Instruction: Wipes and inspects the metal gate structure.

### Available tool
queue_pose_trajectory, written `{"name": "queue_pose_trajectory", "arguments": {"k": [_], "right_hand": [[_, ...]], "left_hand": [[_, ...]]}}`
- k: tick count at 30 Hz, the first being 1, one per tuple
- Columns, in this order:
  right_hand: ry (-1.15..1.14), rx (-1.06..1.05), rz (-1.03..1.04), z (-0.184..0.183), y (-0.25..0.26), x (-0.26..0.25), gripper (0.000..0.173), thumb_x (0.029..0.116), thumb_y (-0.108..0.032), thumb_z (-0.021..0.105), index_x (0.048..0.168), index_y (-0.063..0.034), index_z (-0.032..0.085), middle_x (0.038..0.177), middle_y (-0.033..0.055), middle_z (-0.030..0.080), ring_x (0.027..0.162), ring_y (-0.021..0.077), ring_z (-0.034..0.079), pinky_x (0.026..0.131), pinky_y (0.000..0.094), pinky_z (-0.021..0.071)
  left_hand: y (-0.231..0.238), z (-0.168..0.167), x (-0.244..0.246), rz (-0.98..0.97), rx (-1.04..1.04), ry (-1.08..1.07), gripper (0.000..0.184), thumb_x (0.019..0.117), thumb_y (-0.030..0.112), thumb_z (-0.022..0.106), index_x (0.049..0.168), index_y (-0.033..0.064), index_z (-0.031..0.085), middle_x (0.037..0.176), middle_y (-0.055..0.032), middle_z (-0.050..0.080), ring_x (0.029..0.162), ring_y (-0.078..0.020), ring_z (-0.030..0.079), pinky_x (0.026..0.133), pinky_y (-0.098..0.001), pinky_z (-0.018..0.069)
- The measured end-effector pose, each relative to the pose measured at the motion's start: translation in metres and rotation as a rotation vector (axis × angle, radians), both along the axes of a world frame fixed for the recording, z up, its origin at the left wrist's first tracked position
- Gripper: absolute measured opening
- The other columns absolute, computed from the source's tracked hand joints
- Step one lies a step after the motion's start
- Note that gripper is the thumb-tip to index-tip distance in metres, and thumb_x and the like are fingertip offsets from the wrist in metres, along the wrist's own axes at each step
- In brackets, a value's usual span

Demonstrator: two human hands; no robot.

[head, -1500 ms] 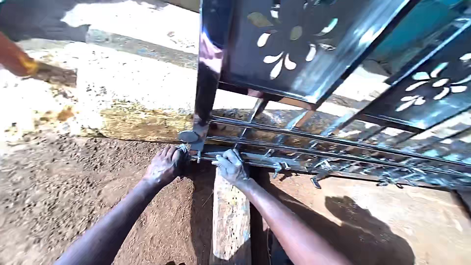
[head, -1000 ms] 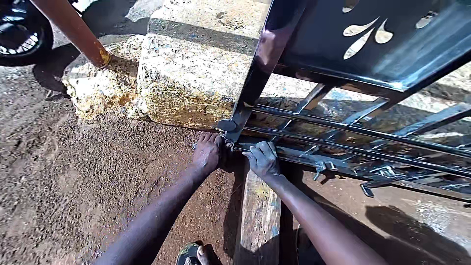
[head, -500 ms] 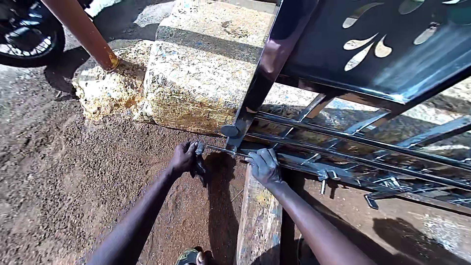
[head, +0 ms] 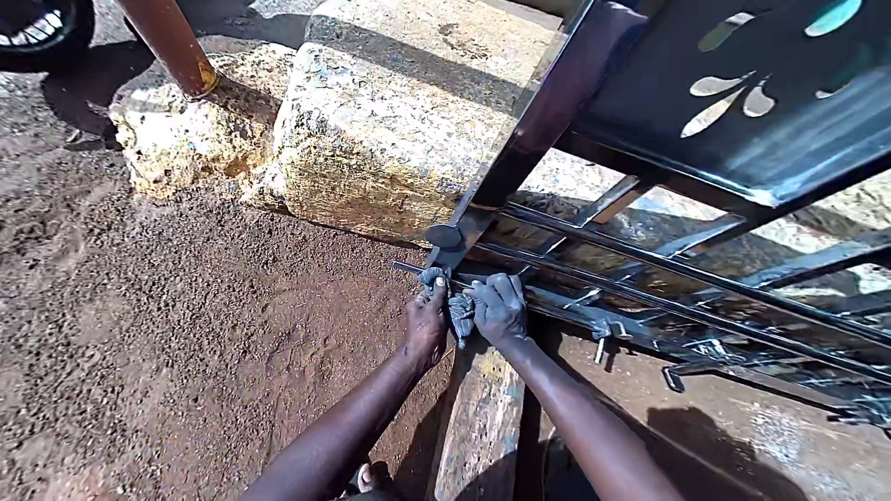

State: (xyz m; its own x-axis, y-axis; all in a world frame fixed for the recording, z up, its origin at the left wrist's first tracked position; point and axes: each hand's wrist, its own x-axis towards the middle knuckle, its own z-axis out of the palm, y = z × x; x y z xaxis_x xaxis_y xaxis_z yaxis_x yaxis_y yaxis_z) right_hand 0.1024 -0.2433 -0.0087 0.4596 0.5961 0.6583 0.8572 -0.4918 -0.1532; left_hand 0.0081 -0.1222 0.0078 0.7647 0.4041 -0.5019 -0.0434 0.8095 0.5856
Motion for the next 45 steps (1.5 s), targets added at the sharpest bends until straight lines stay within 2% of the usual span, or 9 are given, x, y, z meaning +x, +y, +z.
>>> {"name": "queue_pose_trajectory", "arguments": {"k": [4,9,14,18,26,30,35,40,45], "right_hand": [[-0.019,-0.001,-0.023,0.000,0.004,0.002,0.024,0.0951,-0.021,0.059,0.086,-0.0087,0.078,0.086,0.0113,0.066,0.086,0.0296,0.064,0.080,0.0410,0.0543],[-0.050,-0.003,-0.014,0.000,0.003,0.003,0.030,0.0981,-0.029,0.059,0.086,-0.0093,0.077,0.084,0.0099,0.065,0.084,0.0269,0.063,0.079,0.0382,0.0538],[-0.081,-0.006,0.007,0.001,0.003,0.007,0.023,0.0921,-0.024,0.063,0.085,-0.0081,0.077,0.083,0.0103,0.065,0.083,0.0282,0.063,0.077,0.0383,0.0530],[-0.043,-0.035,-0.039,0.006,0.004,-0.005,0.017,0.0819,-0.008,0.056,0.075,-0.0032,0.072,0.090,0.0185,0.070,0.088,0.0378,0.066,0.078,0.0465,0.0551],[0.199,-0.090,-0.039,0.033,0.004,-0.012,0.016,0.0831,0.008,0.062,0.088,0.0044,0.077,0.093,0.0243,0.070,0.093,0.0420,0.069,0.085,0.0517,0.0570],[0.069,-0.075,0.075,0.010,-0.005,0.005,0.015,0.0782,0.003,0.055,0.079,-0.0010,0.070,0.093,0.0191,0.068,0.092,0.0386,0.066,0.077,0.0494,0.0558],[0.044,-0.048,0.066,0.008,-0.002,0.007,0.016,0.0808,-0.012,0.067,0.091,-0.0051,0.078,0.090,0.0143,0.069,0.087,0.0347,0.067,0.076,0.0461,0.0577],[0.057,-0.073,-0.023,0.014,0.003,-0.007,0.012,0.0724,-0.005,0.063,0.077,0.0037,0.071,0.090,0.0248,0.071,0.090,0.0450,0.070,0.076,0.0540,0.0587],[0.092,-0.152,-0.049,0.034,0.010,-0.010,0.020,0.0841,-0.013,0.060,0.083,0.0017,0.074,0.089,0.0232,0.073,0.091,0.0434,0.071,0.084,0.0521,0.0571]], "left_hand": [[0.026,0.013,0.003,-0.140,-0.364,-0.024,0.028,0.1083,0.029,0.048,0.112,0.0042,0.061,0.085,-0.0123,0.069,0.072,-0.0197,0.070,0.068,-0.0356,0.0608],[0.032,-0.009,0.000,-0.178,-0.090,0.008,0.013,0.1052,0.009,0.051,0.105,0.0040,0.062,0.078,-0.0090,0.068,0.065,-0.0161,0.067,0.061,-0.0325,0.0578],[0.038,0.004,-0.026,0.074,1.168,0.049,0.017,0.0831,0.005,0.066,0.099,0.0031,0.073,0.087,-0.0019,0.075,0.074,-0.0084,0.072,0.069,-0.0294,0.0627],[0.042,0.029,-0.003,-0.180,1.813,0.199,0.030,0.0879,0.019,0.077,0.106,-0.0047,0.071,0.110,-0.0256,0.066,0.107,-0.0429,0.065,0.091,-0.0548,0.0551],[0.024,0.068,0.013,-0.534,1.764,0.479,0.023,0.0973,0.016,0.064,0.107,-0.0041,0.068,0.107,-0.0245,0.067,0.103,-0.0407,0.068,0.079,-0.0534,0.0582],[0.029,0.047,0.009,-0.447,1.995,0.267,0.015,0.0930,0.007,0.066,0.102,-0.0042,0.070,0.097,-0.0209,0.068,0.094,-0.0374,0.070,0.076,-0.0486,0.0597],[0.059,0.028,-0.020,-0.117,1.763,-0.032,0.009,0.0798,0.008,0.073,0.084,0.0006,0.071,0.091,-0.0133,0.071,0.083,-0.0254,0.072,0.074,-0.0432,0.0617],[0.059,0.032,0.021,0.070,1.747,-0.033,0.064,0.1047,0.040,0.050,0.144,-0.0107,0.046,0.156,-0.0367,0.034,0.147,-0.0472,0.037,0.121,-0.0556,0.0324],[0.058,0.041,0.051,0.236,1.804,0.063,0.057,0.0943,0.046,0.068,0.110,-0.0092,0.064,0.102,-0.0249,0.065,0.091,-0.0390,0.068,0.078,-0.0515,0.0580]]}}
